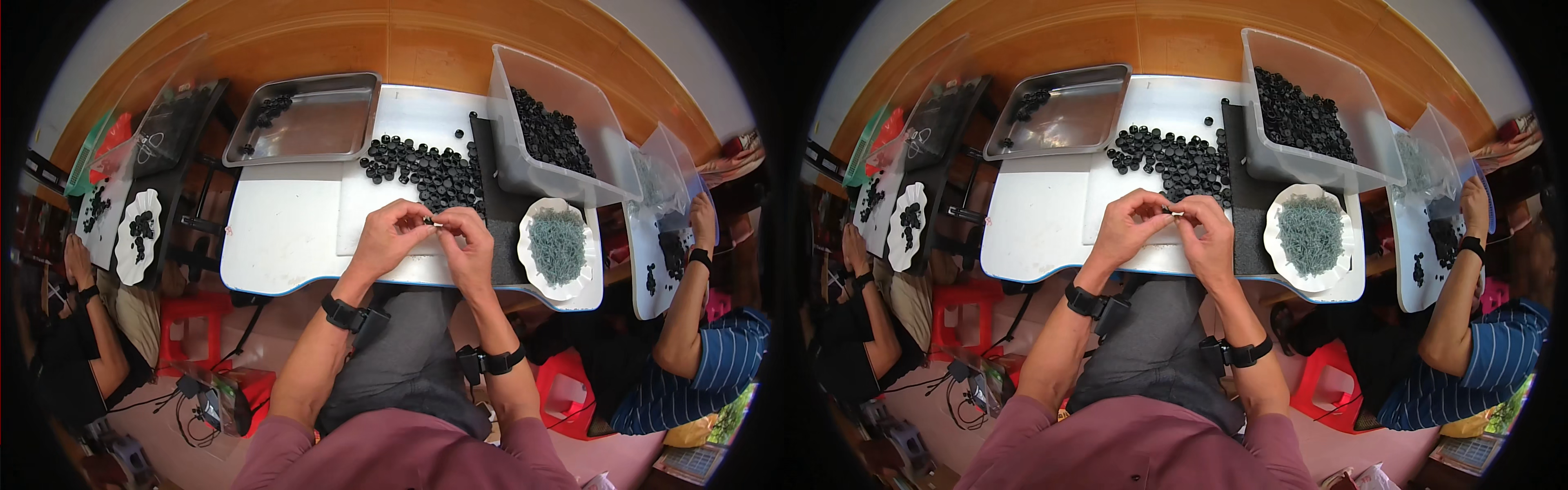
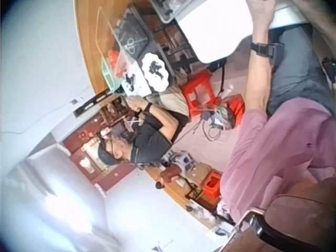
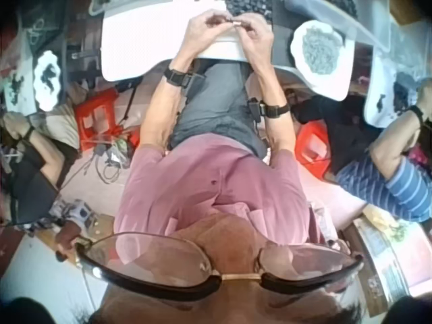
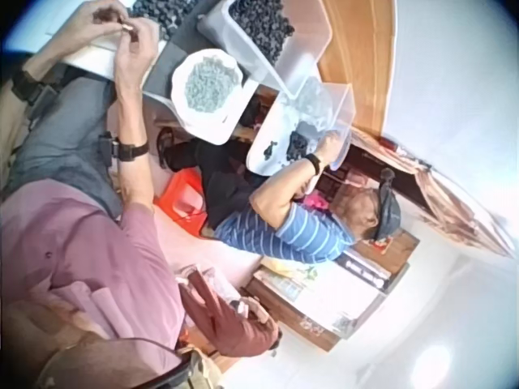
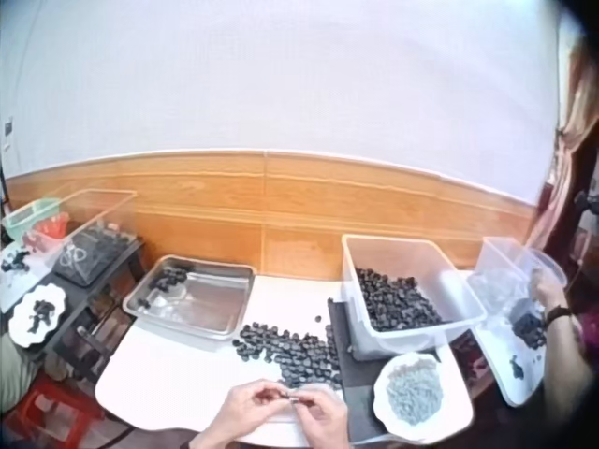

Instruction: Manually assembling small black plastic components and pins at a workshop table.

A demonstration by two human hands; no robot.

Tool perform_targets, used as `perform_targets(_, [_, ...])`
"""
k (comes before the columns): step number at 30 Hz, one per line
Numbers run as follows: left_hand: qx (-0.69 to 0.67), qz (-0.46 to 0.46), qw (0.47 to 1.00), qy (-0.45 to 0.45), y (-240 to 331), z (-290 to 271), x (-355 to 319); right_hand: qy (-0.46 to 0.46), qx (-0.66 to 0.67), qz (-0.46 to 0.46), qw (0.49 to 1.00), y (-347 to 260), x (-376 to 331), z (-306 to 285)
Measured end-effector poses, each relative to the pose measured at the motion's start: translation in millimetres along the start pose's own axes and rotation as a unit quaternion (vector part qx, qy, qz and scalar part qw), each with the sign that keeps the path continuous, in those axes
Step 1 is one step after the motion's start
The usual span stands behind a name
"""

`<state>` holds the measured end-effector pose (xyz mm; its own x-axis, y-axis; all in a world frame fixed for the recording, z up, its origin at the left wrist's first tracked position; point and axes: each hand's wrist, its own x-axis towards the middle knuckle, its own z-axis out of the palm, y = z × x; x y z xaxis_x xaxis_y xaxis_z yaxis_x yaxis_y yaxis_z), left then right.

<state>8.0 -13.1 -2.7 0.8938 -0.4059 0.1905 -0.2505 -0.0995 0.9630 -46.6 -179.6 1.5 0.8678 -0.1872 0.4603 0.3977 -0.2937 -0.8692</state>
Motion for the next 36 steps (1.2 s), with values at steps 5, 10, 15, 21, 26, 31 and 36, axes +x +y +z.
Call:
perform_targets(5, [-0.086,-0.041,0.995,-0.008,-1,1,0,0.003,-0.011,-0.015,1.000,2,0,5])
perform_targets(10, [-0.127,-0.055,0.990,-0.013,1,2,0,0.014,-0.011,-0.031,0.999,0,1,6])
perform_targets(15, [-0.134,-0.065,0.989,-0.013,-1,-2,0,-0.002,0.000,0.027,1.000,1,-1,7])
perform_targets(21, [-0.171,-0.054,0.984,-0.012,-3,1,1,0.024,-0.036,-0.013,0.999,-3,-2,7])
perform_targets(26, [-0.179,-0.054,0.982,-0.019,-5,-1,0,0.025,-0.049,-0.041,0.998,-3,-3,8])
perform_targets(31, [-0.194,-0.054,0.979,-0.016,-7,-1,1,0.025,-0.069,-0.071,0.995,-4,-3,9])
perform_targets(36, [-0.121,-0.057,0.982,0.130,0,7,4,0.103,-0.076,-0.028,0.991,1,-5,4])
